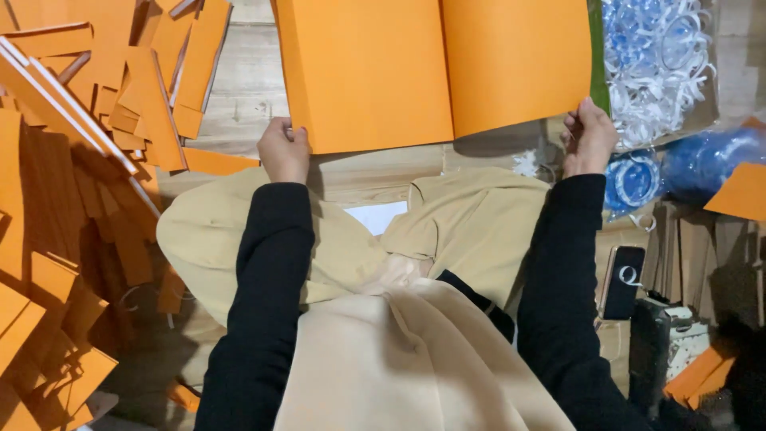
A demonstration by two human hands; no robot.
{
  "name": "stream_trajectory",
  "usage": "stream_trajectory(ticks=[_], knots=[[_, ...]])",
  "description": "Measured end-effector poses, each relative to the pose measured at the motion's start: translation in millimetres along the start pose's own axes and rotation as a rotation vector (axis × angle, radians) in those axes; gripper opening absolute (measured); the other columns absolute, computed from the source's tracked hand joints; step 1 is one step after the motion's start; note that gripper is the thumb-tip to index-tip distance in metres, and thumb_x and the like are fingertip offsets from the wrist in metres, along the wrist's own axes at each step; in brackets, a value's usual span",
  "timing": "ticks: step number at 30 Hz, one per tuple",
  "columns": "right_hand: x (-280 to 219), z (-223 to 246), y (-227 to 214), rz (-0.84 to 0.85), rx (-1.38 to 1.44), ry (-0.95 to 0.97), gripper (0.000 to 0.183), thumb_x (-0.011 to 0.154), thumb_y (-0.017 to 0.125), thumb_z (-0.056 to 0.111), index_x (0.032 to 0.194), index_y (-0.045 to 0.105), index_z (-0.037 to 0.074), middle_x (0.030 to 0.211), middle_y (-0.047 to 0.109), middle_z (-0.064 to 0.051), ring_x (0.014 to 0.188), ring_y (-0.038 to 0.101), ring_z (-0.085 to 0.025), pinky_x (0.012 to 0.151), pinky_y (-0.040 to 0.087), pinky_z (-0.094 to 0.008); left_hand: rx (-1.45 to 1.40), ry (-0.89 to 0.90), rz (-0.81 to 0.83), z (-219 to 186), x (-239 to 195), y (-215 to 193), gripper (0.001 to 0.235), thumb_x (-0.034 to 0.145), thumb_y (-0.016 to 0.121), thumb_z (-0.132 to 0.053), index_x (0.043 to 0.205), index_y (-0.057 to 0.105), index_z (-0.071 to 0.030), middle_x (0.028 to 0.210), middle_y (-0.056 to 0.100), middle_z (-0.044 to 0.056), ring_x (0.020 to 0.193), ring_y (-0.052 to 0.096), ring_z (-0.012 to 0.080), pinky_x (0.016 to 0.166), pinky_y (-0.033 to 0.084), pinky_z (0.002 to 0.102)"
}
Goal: Assembling orange paper folders by folding edges and using adhesive strips.
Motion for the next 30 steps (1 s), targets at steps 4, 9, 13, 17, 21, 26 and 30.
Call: stream_trajectory(ticks=[4, 9, 13, 17, 21, 26, 30], knots=[[-26.1, 14.7, 33.1, 0.072, 0.058, -0.016, 0.013, 0.08, 0.07, 0.016, 0.079, 0.058, 0.012, 0.064, 0.06, -0.001, 0.054, 0.057, -0.007, 0.042, 0.041, -0.016, 0.032, -0.062, 0.042, -6.3, -5.4, -2.5, 0.006, 0.083, 0.057, -0.012, 0.087, 0.06, -0.01, 0.069, 0.06, 0.004, 0.064, 0.059, 0.0177, 0.063, 0.049, 0.031], [-46.9, 20.1, 78.3, 0.288, 0.109, -0.087, 0.012, 0.078, 0.071, 0.014, 0.08, 0.061, 0.007, 0.062, 0.059, -0.005, 0.051, 0.057, -0.009, 0.04, 0.042, -0.017, 0.077, -0.003, -0.003, -5.8, -6.8, -5.7, 0.01, 0.083, 0.06, -0.017, 0.077, 0.059, -0.009, 0.067, 0.058, 0.004, 0.062, 0.055, 0.0193, 0.064, 0.047, 0.034], [-32.5, 27.0, 51.0, 0.192, 0.125, -0.067, 0.013, 0.082, 0.067, 0.011, 0.091, 0.059, 0.006, 0.065, 0.06, -0.002, 0.052, 0.058, -0.007, 0.045, 0.048, -0.015, 0.146, 0.181, -0.129, 10.1, 4.5, -0.4, 0.011, 0.08, 0.057, -0.019, 0.074, 0.062, -0.01, 0.068, 0.064, 0.007, 0.063, 0.06, 0.0271, 0.059, 0.045, 0.039], [-7.6, 5.3, -11.4, -0.174, 0.169, 0.027, 0.018, 0.086, 0.048, 0.008, 0.102, 0.055, 0.012, 0.091, 0.062, -0.005, 0.067, 0.068, -0.013, 0.051, 0.056, -0.02, 0.141, 0.059, -0.146, -6.0, 6.4, -27.5, 0.022, 0.076, 0.059, -0.021, 0.098, 0.057, -0.018, 0.082, 0.059, 0.003, 0.08, 0.06, 0.0226, 0.068, 0.046, 0.039], [-25.5, 7.5, -18.7, -0.186, 0.089, -0.357, 0.029, 0.085, 0.039, -0.009, 0.101, 0.049, 0.013, 0.105, 0.053, -0.008, 0.057, 0.051, -0.011, 0.041, 0.033, -0.019, 0.358, -0.096, -0.122, -47.3, 29.7, -94.8, 0.038, 0.081, 0.064, -0.021, 0.114, 0.048, -0.012, 0.118, 0.048, 0.008, 0.109, 0.047, 0.0253, 0.09, 0.042, 0.042], [-96.7, 1.3, 49.9, -0.046, -0.252, -0.348, 0.028, 0.085, 0.044, -0.002, 0.108, 0.049, 0.012, 0.108, 0.053, -0.004, 0.067, 0.056, -0.007, 0.052, 0.044, -0.016, 0.8, -0.299, -0.183, 25.8, 91.9, -150.3, 0.066, 0.073, 0.073, -0.041, 0.118, 0.039, -0.007, 0.118, 0.043, 0.014, 0.105, 0.047, 0.0322, 0.078, 0.049, 0.046], [-75.7, -31.8, 71.8, 0.2, -0.375, -0.716, 0.023, 0.083, 0.049, -0.01, 0.099, 0.061, 0.003, 0.092, 0.047, -0.007, 0.066, 0.062, -0.015, 0.053, 0.051, -0.021, 0.875, -0.392, -0.12, 131.5, 130.1, -147.5, 0.046, 0.053, 0.085, -0.02, 0.091, 0.061, -0.01, 0.09, 0.062, 0.009, 0.089, 0.061, 0.0315, 0.068, 0.049, 0.048]])
Point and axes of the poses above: each hand's wrist, its own x-axis towards the middle knuckle, its own y-axis out of the palm, z = x × y, the point moved 8 cm from there along x, towards the middle knuckle
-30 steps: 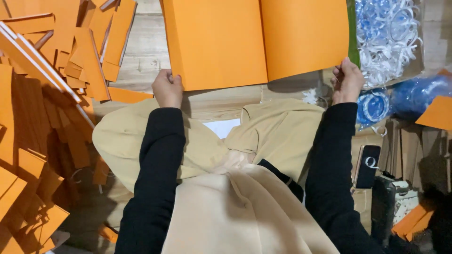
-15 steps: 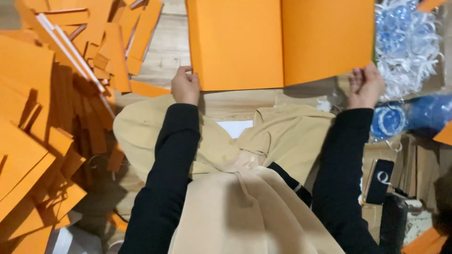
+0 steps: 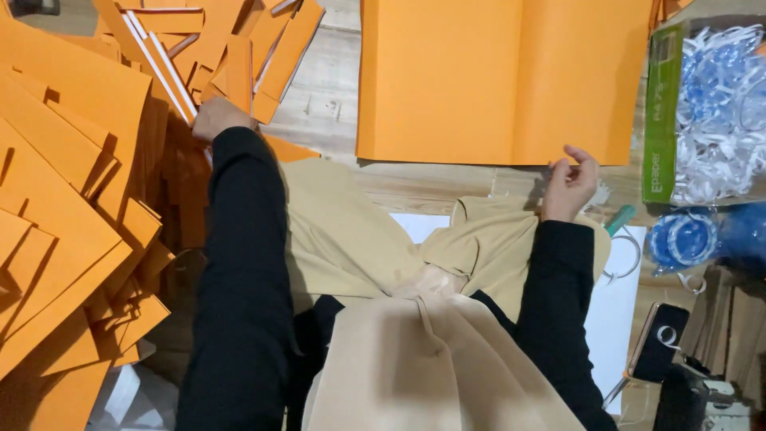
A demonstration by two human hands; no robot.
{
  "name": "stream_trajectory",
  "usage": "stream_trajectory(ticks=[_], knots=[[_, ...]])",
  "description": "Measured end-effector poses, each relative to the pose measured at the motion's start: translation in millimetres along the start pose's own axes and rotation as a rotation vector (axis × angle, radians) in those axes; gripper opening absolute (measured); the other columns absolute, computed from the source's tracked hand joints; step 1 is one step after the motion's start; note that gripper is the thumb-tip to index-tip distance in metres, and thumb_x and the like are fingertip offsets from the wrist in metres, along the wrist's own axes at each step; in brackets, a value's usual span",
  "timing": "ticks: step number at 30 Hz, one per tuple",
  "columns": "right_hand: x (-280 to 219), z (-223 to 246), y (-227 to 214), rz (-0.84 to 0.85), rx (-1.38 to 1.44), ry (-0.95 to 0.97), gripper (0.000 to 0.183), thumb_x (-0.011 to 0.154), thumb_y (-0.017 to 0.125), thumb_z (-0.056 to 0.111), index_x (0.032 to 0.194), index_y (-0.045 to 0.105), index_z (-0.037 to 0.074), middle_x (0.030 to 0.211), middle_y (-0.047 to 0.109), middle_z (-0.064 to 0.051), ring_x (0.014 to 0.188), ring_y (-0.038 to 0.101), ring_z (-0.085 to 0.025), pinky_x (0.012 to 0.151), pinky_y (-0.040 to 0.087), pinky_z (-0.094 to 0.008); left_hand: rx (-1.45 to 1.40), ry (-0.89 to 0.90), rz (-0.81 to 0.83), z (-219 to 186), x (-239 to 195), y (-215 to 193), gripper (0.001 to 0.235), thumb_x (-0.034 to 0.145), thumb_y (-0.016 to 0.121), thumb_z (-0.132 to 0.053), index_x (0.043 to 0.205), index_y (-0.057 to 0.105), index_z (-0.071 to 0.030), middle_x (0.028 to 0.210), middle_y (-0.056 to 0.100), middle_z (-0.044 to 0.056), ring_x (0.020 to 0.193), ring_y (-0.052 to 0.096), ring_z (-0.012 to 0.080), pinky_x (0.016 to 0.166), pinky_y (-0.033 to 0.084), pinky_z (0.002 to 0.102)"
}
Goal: Assembling orange paper folders by folding edges and using adhesive strips.
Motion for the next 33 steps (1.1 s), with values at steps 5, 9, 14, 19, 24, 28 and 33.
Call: stream_trajectory(ticks=[5, 9, 14, 19, 24, 28, 33], knots=[[-12.1, 14.4, 14.7, 0.094, -0.094, -0.045, 0.021, 0.085, 0.051, -0.007, 0.096, 0.064, 0.006, 0.09, 0.05, -0.006, 0.07, 0.063, -0.019, 0.054, 0.052, -0.024, -0.205, 0.043, -0.225, -8.8, -17.2, -26.1, 0.019, 0.063, 0.075, -0.015, 0.074, 0.06, -0.019, 0.074, 0.064, 0.002, 0.075, 0.065, 0.026, 0.063, 0.049, 0.04], [-26.7, 75.4, 32.9, 0.153, -0.243, -0.198, 0.02, 0.087, 0.053, -0.001, 0.098, 0.063, 0.011, 0.09, 0.055, -0.003, 0.069, 0.06, -0.021, 0.052, 0.049, -0.025, -0.875, 0.554, -0.407, -58.9, -120.8, -108.8, 0.013, 0.08, 0.072, -0.014, 0.085, 0.061, -0.017, 0.071, 0.063, 0.001, 0.048, 0.064, 0.0137, 0.046, 0.049, 0.025], [-78.1, 173.6, 100.0, 0.317, -0.219, -0.612, 0.013, 0.086, 0.054, 0.012, 0.094, 0.064, 0.012, 0.088, 0.058, -0.002, 0.075, 0.061, -0.021, 0.065, 0.05, -0.028, -1.364, 0.567, 0.477, -137.9, -226.7, -7.1, 0.018, 0.085, 0.06, -0.008, 0.101, 0.058, 0.0, 0.078, 0.058, 0.012, 0.059, 0.064, 0.0199, 0.051, 0.055, 0.027], [-112.2, 191.5, 140.0, 0.415, -0.201, -0.707, 0.011, 0.086, 0.057, 0.022, 0.089, 0.065, 0.017, 0.089, 0.062, 0.0, 0.075, 0.061, -0.019, 0.067, 0.048, -0.027, -1.33, 0.49, 0.801, -157.1, -252.6, 67.4, 0.021, 0.08, 0.068, -0.013, 0.096, 0.062, -0.001, 0.081, 0.059, 0.009, 0.063, 0.061, 0.011, 0.054, 0.058, 0.029], [-107.6, 181.2, 148.1, 0.454, -0.274, -0.772, 0.012, 0.089, 0.054, 0.024, 0.09, 0.063, 0.015, 0.087, 0.061, 0.0, 0.077, 0.061, -0.016, 0.066, 0.049, -0.024, -1.488, 0.222, 0.897, -142.1, -261.3, 37.7, 0.024, 0.075, 0.071, -0.013, 0.091, 0.063, 0.003, 0.07, 0.053, 0.007, 0.05, 0.058, 0.0132, 0.056, 0.061, 0.034], [-103.9, 186.1, 146.5, 0.47, -0.279, -0.841, 0.045, 0.095, 0.027, 0.042, 0.097, 0.061, 0.013, 0.091, 0.06, -0.003, 0.078, 0.061, -0.017, 0.068, 0.05, -0.024, -1.481, 0.209, 0.887, -142.0, -252.0, 45.9, 0.027, 0.074, 0.073, -0.017, 0.094, 0.065, -0.001, 0.069, 0.058, 0.009, 0.058, 0.063, 0.0164, 0.06, 0.06, 0.032], [-115.2, 187.4, 155.3, 0.412, -0.364, -1.008, 0.042, 0.096, 0.026, 0.036, 0.089, 0.061, 0.014, 0.085, 0.057, -0.002, 0.071, 0.06, -0.015, 0.064, 0.05, -0.022, -1.417, 0.225, 0.829, -139.0, -245.5, 56.8, 0.027, 0.074, 0.075, -0.023, 0.094, 0.067, -0.006, 0.062, 0.058, 0.009, 0.055, 0.065, 0.0161, 0.057, 0.059, 0.026]])
Point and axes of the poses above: each hand's wrist, its own x-axis towards the middle knuckle, its own y-axis out of the palm, z = x × y, the point moved 8 cm from there along x, towards the middle knuckle
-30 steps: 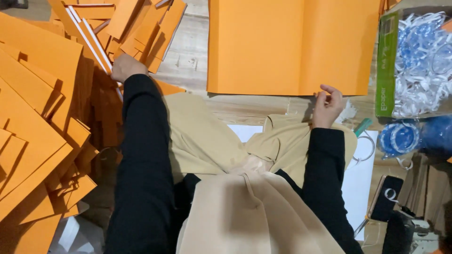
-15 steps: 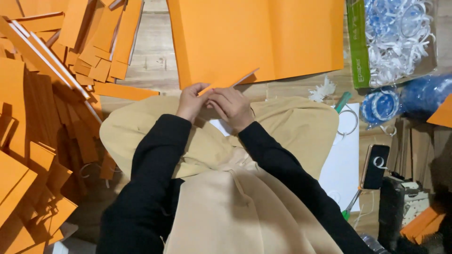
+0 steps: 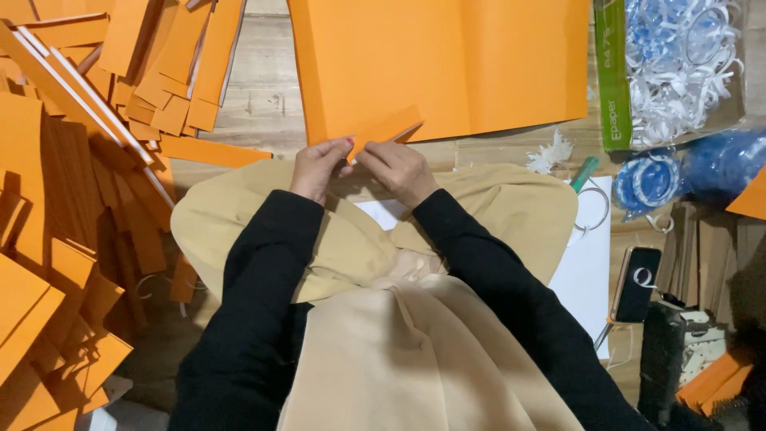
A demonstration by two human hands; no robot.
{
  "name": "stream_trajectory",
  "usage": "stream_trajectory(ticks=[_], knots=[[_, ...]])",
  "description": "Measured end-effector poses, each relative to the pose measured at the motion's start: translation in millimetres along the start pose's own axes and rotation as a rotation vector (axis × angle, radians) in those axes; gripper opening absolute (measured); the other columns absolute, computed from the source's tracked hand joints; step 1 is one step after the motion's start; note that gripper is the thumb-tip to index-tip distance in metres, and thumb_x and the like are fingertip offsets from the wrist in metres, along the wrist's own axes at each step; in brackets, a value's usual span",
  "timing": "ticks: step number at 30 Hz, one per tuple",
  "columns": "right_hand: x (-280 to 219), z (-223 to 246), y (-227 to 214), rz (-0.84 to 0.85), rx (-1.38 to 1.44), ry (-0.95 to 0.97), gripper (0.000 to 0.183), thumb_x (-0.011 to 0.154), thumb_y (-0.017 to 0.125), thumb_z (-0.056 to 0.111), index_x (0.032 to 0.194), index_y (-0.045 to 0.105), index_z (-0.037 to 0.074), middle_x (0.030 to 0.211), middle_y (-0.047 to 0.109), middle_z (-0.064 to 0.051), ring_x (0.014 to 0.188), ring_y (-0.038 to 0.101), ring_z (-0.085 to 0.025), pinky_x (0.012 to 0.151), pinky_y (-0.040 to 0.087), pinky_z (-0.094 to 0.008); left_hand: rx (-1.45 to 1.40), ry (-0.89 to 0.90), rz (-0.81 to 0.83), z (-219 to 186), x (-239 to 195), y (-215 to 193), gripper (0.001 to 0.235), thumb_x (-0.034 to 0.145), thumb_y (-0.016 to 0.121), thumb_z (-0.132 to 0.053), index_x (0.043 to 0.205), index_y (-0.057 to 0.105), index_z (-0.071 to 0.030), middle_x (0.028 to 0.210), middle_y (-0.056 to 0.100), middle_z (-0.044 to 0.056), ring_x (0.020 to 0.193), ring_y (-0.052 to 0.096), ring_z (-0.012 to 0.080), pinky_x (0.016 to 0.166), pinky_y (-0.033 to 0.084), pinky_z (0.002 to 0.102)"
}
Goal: Assembling orange paper folders by folding edges and using adhesive strips.
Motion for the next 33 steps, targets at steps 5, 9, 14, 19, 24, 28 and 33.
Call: stream_trajectory(ticks=[5, 9, 14, 19, 24, 28, 33], knots=[[1.0, 5.0, 4.7, -0.027, -0.008, -0.085, 0.03, 0.096, 0.036, 0.024, 0.086, 0.061, 0.012, 0.08, 0.058, -0.003, 0.072, 0.06, -0.016, 0.067, 0.051, -0.022, 0.055, 0.002, -0.011, -9.7, -4.6, -1.1, 0.025, 0.075, 0.074, -0.024, 0.093, 0.068, -0.009, 0.066, 0.061, 0.008, 0.055, 0.065, 0.0144, 0.055, 0.058, 0.023], [2.4, 8.9, 8.7, -0.015, -0.051, -0.115, 0.023, 0.095, 0.042, 0.02, 0.083, 0.061, 0.013, 0.076, 0.058, -0.001, 0.068, 0.059, -0.014, 0.064, 0.051, -0.021, 0.077, 0.007, -0.027, -13.4, -9.0, -0.6, 0.022, 0.076, 0.072, -0.022, 0.093, 0.068, -0.009, 0.069, 0.064, 0.008, 0.055, 0.065, 0.0137, 0.056, 0.057, 0.022], [6.4, 10.6, 8.4, 0.004, -0.058, -0.155, 0.021, 0.093, 0.045, 0.018, 0.08, 0.061, 0.013, 0.073, 0.056, 0.0, 0.064, 0.058, -0.013, 0.061, 0.05, -0.02, 0.085, 0.023, -0.038, -12.0, -7.1, -3.1, 0.019, 0.076, 0.071, -0.02, 0.092, 0.069, -0.009, 0.07, 0.065, 0.009, 0.054, 0.065, 0.0141, 0.055, 0.057, 0.021], [7.8, 15.9, 10.7, 0.031, -0.083, -0.213, 0.017, 0.092, 0.049, 0.017, 0.08, 0.06, 0.012, 0.073, 0.055, -0.001, 0.064, 0.057, -0.013, 0.06, 0.05, -0.021, 0.078, 0.01, -0.06, -17.5, -10.8, -5.2, 0.021, 0.077, 0.071, -0.02, 0.094, 0.068, -0.008, 0.07, 0.065, 0.011, 0.055, 0.065, 0.0142, 0.055, 0.056, 0.02], [3.9, 13.4, 13.7, -0.007, -0.102, -0.191, 0.017, 0.093, 0.046, 0.018, 0.085, 0.059, 0.011, 0.076, 0.054, -0.001, 0.065, 0.057, -0.014, 0.061, 0.049, -0.022, 0.067, 0.01, -0.042, -15.8, -9.9, -1.5, 0.02, 0.076, 0.07, -0.02, 0.093, 0.068, -0.009, 0.069, 0.065, 0.008, 0.054, 0.065, 0.0128, 0.053, 0.055, 0.018], [13.1, 7.3, 0.5, -0.028, 0.007, -0.09, 0.019, 0.091, 0.046, 0.02, 0.08, 0.06, 0.013, 0.071, 0.056, 0.001, 0.062, 0.059, -0.013, 0.06, 0.05, -0.019, 0.062, 0.043, -0.02, -6.2, 1.2, -2.4, 0.021, 0.077, 0.07, -0.021, 0.094, 0.068, -0.009, 0.068, 0.065, 0.009, 0.053, 0.065, 0.0139, 0.051, 0.055, 0.019], [19.8, 3.6, -8.3, 0.03, 0.192, -0.004, 0.014, 0.089, 0.051, 0.019, 0.084, 0.062, 0.011, 0.076, 0.061, -0.003, 0.068, 0.062, -0.016, 0.062, 0.051, -0.022, 0.062, 0.045, -0.026, -18.8, -6.6, 0.3, 0.024, 0.077, 0.071, -0.023, 0.095, 0.068, -0.008, 0.065, 0.062, 0.01, 0.054, 0.065, 0.0143, 0.052, 0.055, 0.019]])
Point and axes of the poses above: each hand's wrist, its own x-axis towards the middle knuckle, its own y-axis out of the palm, z = x × y, the point moved 8 cm from there along x, towards the middle knuckle
